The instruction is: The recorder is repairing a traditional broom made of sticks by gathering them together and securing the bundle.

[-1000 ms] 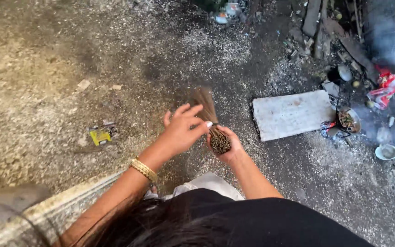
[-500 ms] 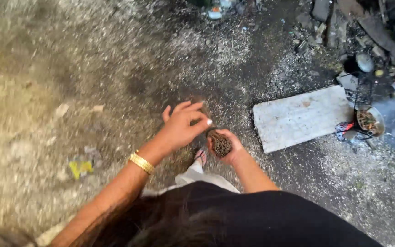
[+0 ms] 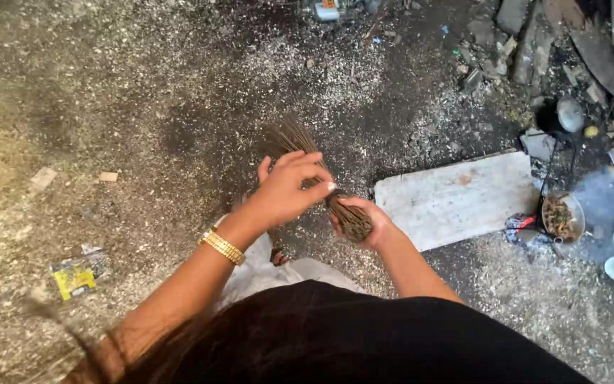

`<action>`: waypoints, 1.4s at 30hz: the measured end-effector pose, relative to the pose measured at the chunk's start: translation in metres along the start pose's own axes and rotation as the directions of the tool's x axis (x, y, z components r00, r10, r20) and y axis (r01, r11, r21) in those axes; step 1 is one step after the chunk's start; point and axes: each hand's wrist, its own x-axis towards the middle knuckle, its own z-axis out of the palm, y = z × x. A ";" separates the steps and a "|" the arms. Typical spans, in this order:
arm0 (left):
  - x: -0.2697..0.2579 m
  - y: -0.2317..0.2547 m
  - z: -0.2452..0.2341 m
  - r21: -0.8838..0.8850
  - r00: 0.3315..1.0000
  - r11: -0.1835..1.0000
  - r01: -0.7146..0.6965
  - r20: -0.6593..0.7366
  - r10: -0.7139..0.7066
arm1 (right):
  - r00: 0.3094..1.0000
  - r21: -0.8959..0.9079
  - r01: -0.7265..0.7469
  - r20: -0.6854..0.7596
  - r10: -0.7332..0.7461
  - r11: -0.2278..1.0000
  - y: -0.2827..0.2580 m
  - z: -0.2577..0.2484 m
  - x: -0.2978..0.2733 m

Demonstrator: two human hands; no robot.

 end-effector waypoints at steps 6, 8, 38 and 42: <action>0.104 -0.033 -0.027 -0.005 0.999 1.000 -0.004 -0.032 0.004 | 0.957 -0.032 0.110 -0.266 -0.115 0.993 -0.067 -0.029 0.045; 0.143 -0.040 -0.041 -0.021 1.000 0.999 -0.030 -0.007 0.030 | 0.915 0.104 0.222 -0.365 -0.170 0.970 -0.095 -0.043 0.071; 0.342 -0.104 -0.184 -0.030 0.996 0.998 0.056 -0.061 -0.058 | 0.808 0.007 -0.025 -0.589 0.024 1.000 -0.342 -0.031 0.260; 0.339 -0.092 -0.191 -0.033 0.971 0.975 0.220 -0.090 -0.222 | 0.978 -0.090 -0.063 -0.205 0.043 0.994 -0.365 0.009 0.376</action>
